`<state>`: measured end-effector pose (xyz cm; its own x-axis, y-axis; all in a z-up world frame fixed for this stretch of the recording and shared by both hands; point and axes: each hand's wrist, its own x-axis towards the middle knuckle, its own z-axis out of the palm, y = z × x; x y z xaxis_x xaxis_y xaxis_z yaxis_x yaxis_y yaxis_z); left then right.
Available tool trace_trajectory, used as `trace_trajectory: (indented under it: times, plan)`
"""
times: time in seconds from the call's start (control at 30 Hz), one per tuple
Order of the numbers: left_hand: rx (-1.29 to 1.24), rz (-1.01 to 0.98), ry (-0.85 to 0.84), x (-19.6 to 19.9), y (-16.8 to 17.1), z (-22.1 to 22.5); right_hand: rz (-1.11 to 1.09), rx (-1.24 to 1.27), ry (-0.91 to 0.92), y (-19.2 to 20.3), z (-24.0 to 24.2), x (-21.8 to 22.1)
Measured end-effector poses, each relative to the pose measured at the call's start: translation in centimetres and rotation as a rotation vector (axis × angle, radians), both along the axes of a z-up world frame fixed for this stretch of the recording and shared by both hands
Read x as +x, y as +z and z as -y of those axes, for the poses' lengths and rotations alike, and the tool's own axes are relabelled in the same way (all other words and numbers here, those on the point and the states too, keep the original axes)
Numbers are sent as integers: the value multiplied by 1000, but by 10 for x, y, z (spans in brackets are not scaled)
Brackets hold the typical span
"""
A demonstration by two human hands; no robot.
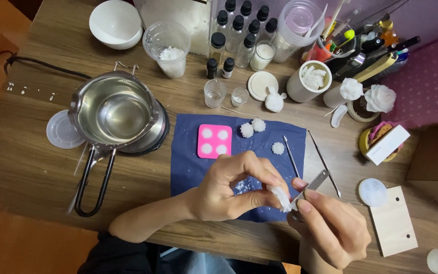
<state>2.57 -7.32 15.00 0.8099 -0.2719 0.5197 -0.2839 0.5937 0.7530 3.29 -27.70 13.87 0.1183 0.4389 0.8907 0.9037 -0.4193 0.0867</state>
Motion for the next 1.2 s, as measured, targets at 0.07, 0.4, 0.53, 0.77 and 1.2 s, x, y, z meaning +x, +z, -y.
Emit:
trace_trajectory:
  times: [0.07, 0.4, 0.53, 0.77, 1.2]
  plan:
    - [57, 68, 16, 2, 2, -1, 19, -29, 3, 4, 0, 1]
    - [108, 95, -6, 2, 6, -5, -9, -65, 26, 7, 3, 2]
    - [162, 94, -5, 1, 8, -7, -57, -84, 65, 9, 3, 2]
    - [157, -51, -141, 8, 9, -18, -334, -103, 144, 9, 20, 2]
    - [63, -431, -269, 10, 17, -15, -731, 198, -7, 45, -33, -2]
